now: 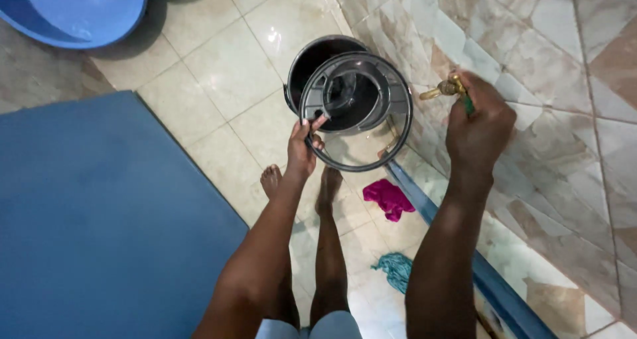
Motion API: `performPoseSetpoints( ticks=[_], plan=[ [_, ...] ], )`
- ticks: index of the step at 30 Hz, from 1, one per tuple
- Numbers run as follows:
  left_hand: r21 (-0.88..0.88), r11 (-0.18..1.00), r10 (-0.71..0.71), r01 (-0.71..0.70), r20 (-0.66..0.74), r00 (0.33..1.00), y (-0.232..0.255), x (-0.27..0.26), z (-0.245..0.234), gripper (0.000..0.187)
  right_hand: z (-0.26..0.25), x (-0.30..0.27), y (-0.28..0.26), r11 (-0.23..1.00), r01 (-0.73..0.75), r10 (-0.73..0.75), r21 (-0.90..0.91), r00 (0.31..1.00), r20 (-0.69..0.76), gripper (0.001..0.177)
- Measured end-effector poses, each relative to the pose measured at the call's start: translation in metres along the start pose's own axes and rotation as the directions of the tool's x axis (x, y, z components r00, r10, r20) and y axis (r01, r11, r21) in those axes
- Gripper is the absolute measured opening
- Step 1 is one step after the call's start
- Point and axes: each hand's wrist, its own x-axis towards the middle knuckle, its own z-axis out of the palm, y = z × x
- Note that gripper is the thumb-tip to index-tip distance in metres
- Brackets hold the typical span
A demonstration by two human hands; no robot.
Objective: Cleaning a small container and juicer components using a basin, soap, and sponge in a bathroom.
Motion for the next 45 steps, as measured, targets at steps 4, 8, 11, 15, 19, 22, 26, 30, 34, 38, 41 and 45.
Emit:
performPoseSetpoints(
  ticks=[4, 8, 11, 15, 19, 22, 26, 30, 34, 38, 41, 45],
  plan=[
    [0.034, 0.999, -0.012, 0.01, 0.057, 0.998, 0.005, 0.008, -0.002, 0.024, 0.01, 0.01, -0.008, 0.968, 0.22, -0.23, -0.123, 0.971, -0.067, 0.038],
    [0.049, 0.998, -0.039, 0.036, 0.05, 0.998, 0.009, 0.011, -0.014, 0.015, 0.018, 0.002, -0.016, 0.986, 0.162, -0.155, 0.04, 0.976, -0.15, 0.039],
    [0.054, 0.997, -0.061, 0.059, 0.032, 0.998, 0.023, 0.017, -0.006, 0.015, 0.033, -0.027, 0.0, 0.978, 0.011, 0.055, 0.206, 0.948, -0.312, 0.028],
    [-0.044, 0.996, -0.077, 0.081, 0.1, 0.992, 0.02, 0.029, -0.033, 0.013, 0.098, -0.113, 0.117, 0.893, -0.257, 0.36, 0.368, 0.9, -0.244, 0.015],
    [-0.082, 0.989, -0.122, 0.126, 0.059, 0.991, 0.017, 0.026, -0.037, 0.018, 0.173, -0.147, 0.223, 0.84, -0.522, 0.52, 0.151, 0.852, 0.052, 0.021],
    [0.063, 0.995, -0.084, 0.082, 0.031, 0.996, 0.006, 0.036, -0.065, 0.038, 0.167, -0.105, 0.165, 0.081, -0.711, 0.768, 0.698, 0.491, 0.411, 0.021],
    [0.948, 0.126, 0.477, -0.292, 0.2, 0.856, 0.043, 0.028, -0.013, 0.075, 0.161, -0.07, 0.161, 0.332, -0.71, 0.548, 0.622, 0.681, 0.485, 0.024],
    [0.823, -0.211, 0.288, -0.527, 0.568, 0.771, 0.106, 0.013, 0.124, 0.06, 0.161, -0.048, 0.17, 0.472, -0.693, 0.378, 0.545, 0.718, 0.585, 0.022],
    [0.897, -0.151, 0.027, -0.416, 0.425, 0.905, 0.11, 0.039, 0.142, 0.037, 0.173, -0.013, 0.155, 0.985, -0.095, 0.054, 0.144, 0.962, 0.269, 0.028],
    [0.907, 0.048, -0.079, -0.418, 0.42, 0.904, 0.087, 0.039, 0.139, 0.031, 0.187, 0.007, 0.074, 0.971, 0.24, -0.241, 0.015, 0.966, 0.093, 0.027],
    [0.852, 0.09, -0.004, -0.517, 0.519, 0.855, 0.082, 0.029, 0.14, 0.029, 0.207, 0.028, 0.066, 0.946, 0.297, -0.244, -0.13, 0.915, 0.322, 0.033],
    [0.9, 0.099, 0.052, -0.425, 0.422, 0.905, 0.083, 0.017, 0.137, 0.031, 0.231, 0.014, 0.132, 0.972, 0.071, 0.033, -0.225, 0.903, 0.428, 0.048]
  ],
)
